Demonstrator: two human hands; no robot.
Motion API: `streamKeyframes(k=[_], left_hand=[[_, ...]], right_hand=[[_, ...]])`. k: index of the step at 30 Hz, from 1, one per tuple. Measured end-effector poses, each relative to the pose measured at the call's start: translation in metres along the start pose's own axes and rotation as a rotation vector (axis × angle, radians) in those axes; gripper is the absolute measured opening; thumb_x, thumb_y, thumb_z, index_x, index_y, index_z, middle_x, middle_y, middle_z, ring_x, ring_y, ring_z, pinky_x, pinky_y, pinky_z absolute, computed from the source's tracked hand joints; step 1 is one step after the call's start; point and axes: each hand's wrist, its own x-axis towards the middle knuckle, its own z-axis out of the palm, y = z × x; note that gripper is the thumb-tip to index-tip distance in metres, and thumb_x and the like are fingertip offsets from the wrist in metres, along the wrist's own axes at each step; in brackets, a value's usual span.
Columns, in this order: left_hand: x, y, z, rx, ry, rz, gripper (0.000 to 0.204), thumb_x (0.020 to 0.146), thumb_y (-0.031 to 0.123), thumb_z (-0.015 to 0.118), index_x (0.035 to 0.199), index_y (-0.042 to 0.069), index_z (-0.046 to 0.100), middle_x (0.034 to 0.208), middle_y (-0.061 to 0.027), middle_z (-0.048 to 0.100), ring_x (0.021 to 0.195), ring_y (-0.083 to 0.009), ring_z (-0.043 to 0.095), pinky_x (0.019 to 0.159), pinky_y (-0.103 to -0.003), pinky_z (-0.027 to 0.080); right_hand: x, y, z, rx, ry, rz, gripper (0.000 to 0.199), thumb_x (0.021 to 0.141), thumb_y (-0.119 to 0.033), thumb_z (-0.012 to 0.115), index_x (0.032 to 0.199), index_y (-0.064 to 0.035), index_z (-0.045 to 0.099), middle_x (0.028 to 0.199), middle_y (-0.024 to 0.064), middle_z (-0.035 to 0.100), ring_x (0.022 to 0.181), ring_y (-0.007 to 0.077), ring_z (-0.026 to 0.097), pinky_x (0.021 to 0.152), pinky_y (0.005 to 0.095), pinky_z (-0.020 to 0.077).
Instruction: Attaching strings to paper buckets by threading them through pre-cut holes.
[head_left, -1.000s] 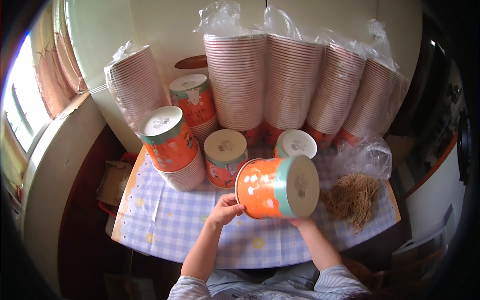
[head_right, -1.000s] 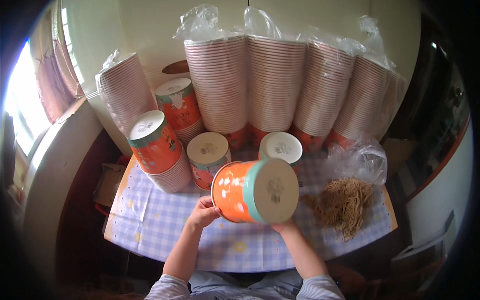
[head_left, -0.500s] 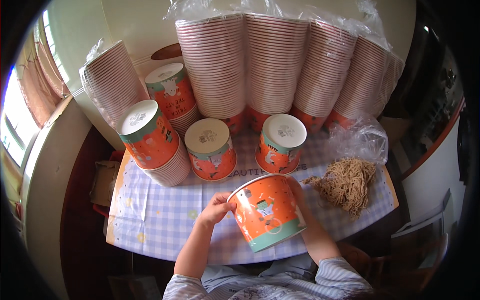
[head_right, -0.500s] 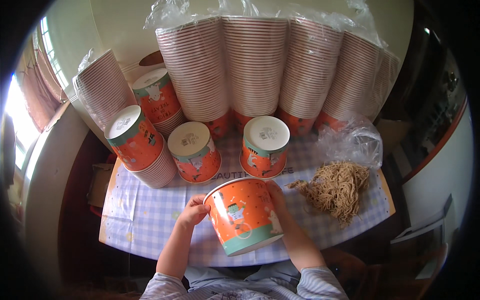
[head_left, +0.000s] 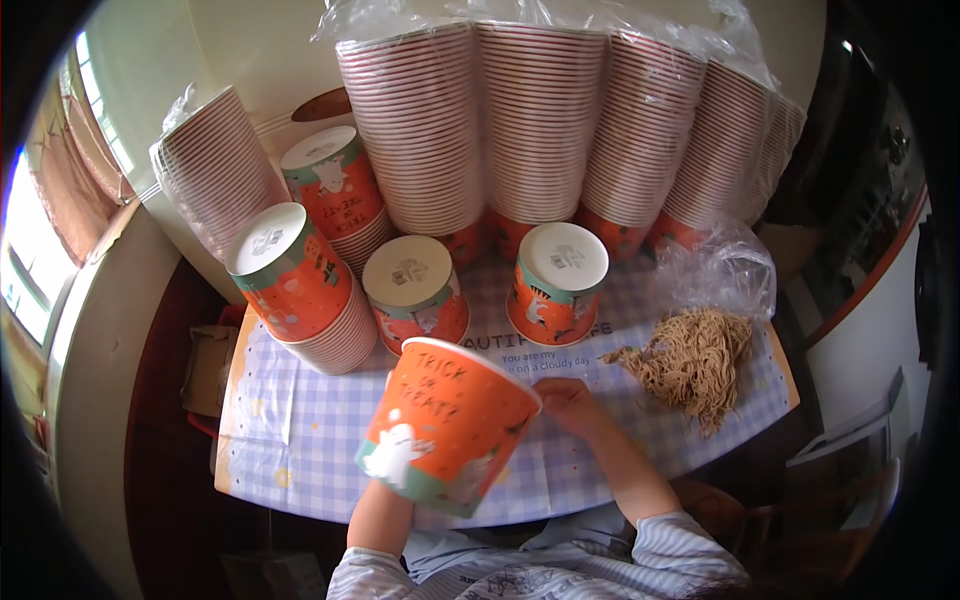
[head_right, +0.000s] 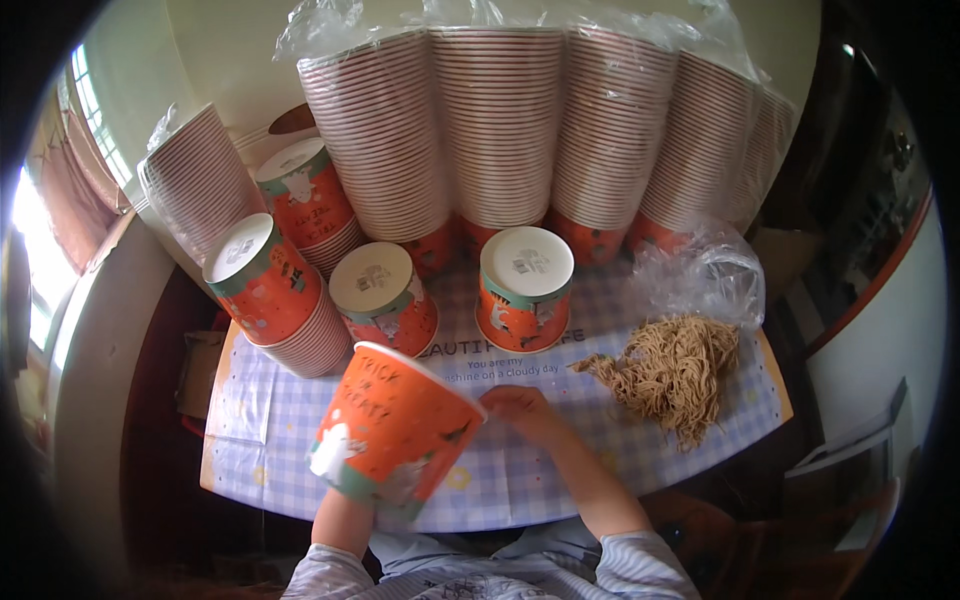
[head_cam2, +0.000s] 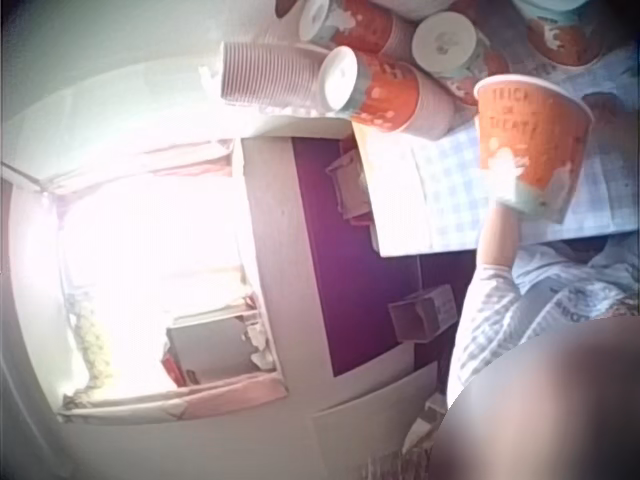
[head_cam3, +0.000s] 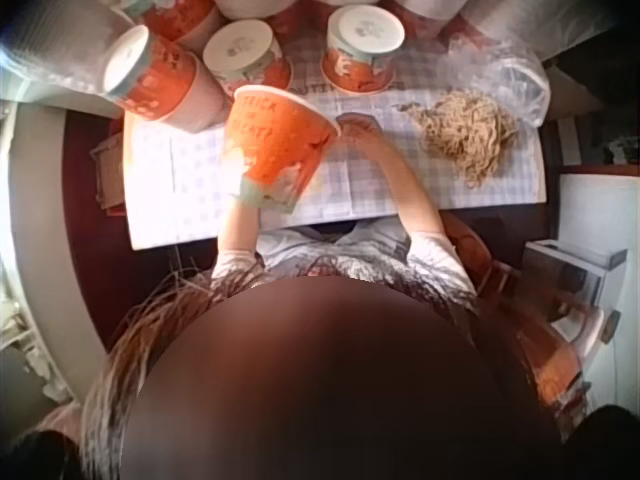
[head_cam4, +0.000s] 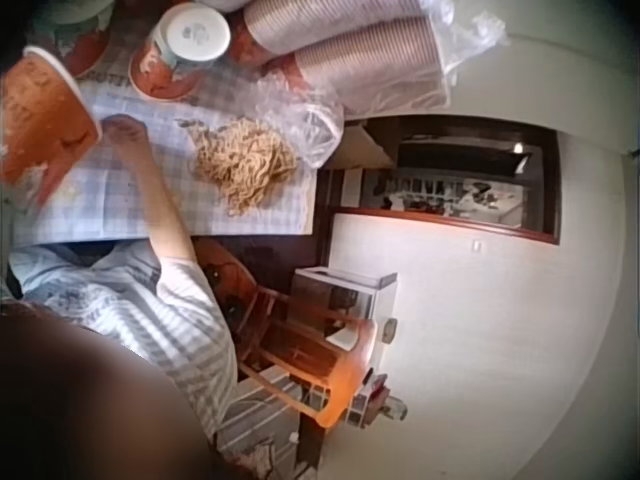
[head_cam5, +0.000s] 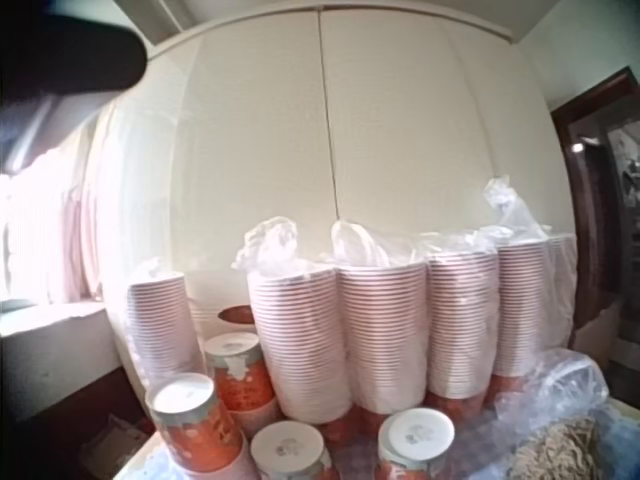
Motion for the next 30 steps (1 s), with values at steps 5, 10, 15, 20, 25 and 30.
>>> streamKeyframes(k=[5, 10, 15, 20, 25, 30], left_hand=[[0.001, -0.002, 0.007, 0.045, 0.043, 0.016, 0.034, 0.079, 0.023, 0.045, 0.104, 0.001, 0.051, 0.100, -0.0143, 0.059, 0.091, -0.0252, 0.057, 0.082, -0.038, 0.046], [0.000, -0.005, 0.017, 0.082, 0.086, 0.033, 0.036, 0.080, 0.025, 0.045, 0.106, 0.001, 0.050, 0.102, -0.0146, 0.058, 0.093, -0.0256, 0.057, 0.083, -0.038, 0.046], [0.001, -0.004, 0.031, 0.119, 0.126, 0.052, 0.038, 0.081, 0.026, 0.045, 0.108, 0.001, 0.049, 0.104, -0.0150, 0.057, 0.095, -0.0259, 0.056, 0.084, -0.039, 0.045], [-0.006, 0.013, 0.055, 0.254, 0.105, 0.153, 0.040, 0.083, 0.030, 0.045, 0.110, 0.001, 0.048, 0.108, -0.0152, 0.056, 0.099, -0.0265, 0.055, 0.087, -0.039, 0.044], [-0.018, 0.021, 0.072, 0.468, 0.029, 0.408, 0.055, 0.082, 0.043, 0.047, 0.120, 0.004, 0.040, 0.124, -0.0103, 0.044, 0.117, -0.0216, 0.039, 0.100, -0.036, 0.027], [-0.022, 0.005, 0.085, 0.603, -0.219, 0.471, 0.092, 0.069, 0.057, 0.062, 0.134, 0.004, 0.023, 0.135, -0.0102, 0.031, 0.127, -0.0236, 0.026, 0.104, -0.040, 0.020]], right_hand=[[-0.003, 0.000, 0.008, 0.142, -0.145, 0.102, 0.020, 0.082, -0.004, 0.056, 0.102, -0.0006, 0.060, 0.099, 0.0024, 0.060, 0.095, 0.0108, 0.053, 0.085, 0.0261, 0.0406], [-0.006, -0.006, 0.011, 0.112, -0.098, 0.138, 0.026, 0.081, -0.003, 0.059, 0.106, -0.0017, 0.059, 0.105, 0.0064, 0.061, 0.097, 0.0127, 0.055, 0.084, 0.0274, 0.0430], [-0.004, 0.016, 0.003, 0.235, -0.032, -0.026, 0.024, 0.080, -0.004, 0.060, 0.104, 0.0000, 0.059, 0.102, 0.0084, 0.061, 0.093, 0.0145, 0.057, 0.083, 0.0298, 0.0448], [-0.003, 0.000, 0.001, 0.286, 0.062, -0.226, 0.019, 0.081, -0.004, 0.060, 0.099, 0.0010, 0.060, 0.097, 0.0080, 0.063, 0.089, 0.0133, 0.058, 0.078, 0.0264, 0.0455], [-0.005, -0.015, 0.005, 0.017, 0.136, -0.358, 0.015, 0.082, -0.006, 0.060, 0.095, 0.0015, 0.061, 0.086, 0.0037, 0.062, 0.078, 0.0073, 0.054, 0.070, 0.0194, 0.0413], [-0.001, -0.011, 0.021, -0.036, 0.142, -0.438, 0.014, 0.082, -0.001, 0.059, 0.096, 0.0004, 0.059, 0.087, 0.0026, 0.058, 0.080, 0.0070, 0.053, 0.071, 0.0209, 0.0418]])
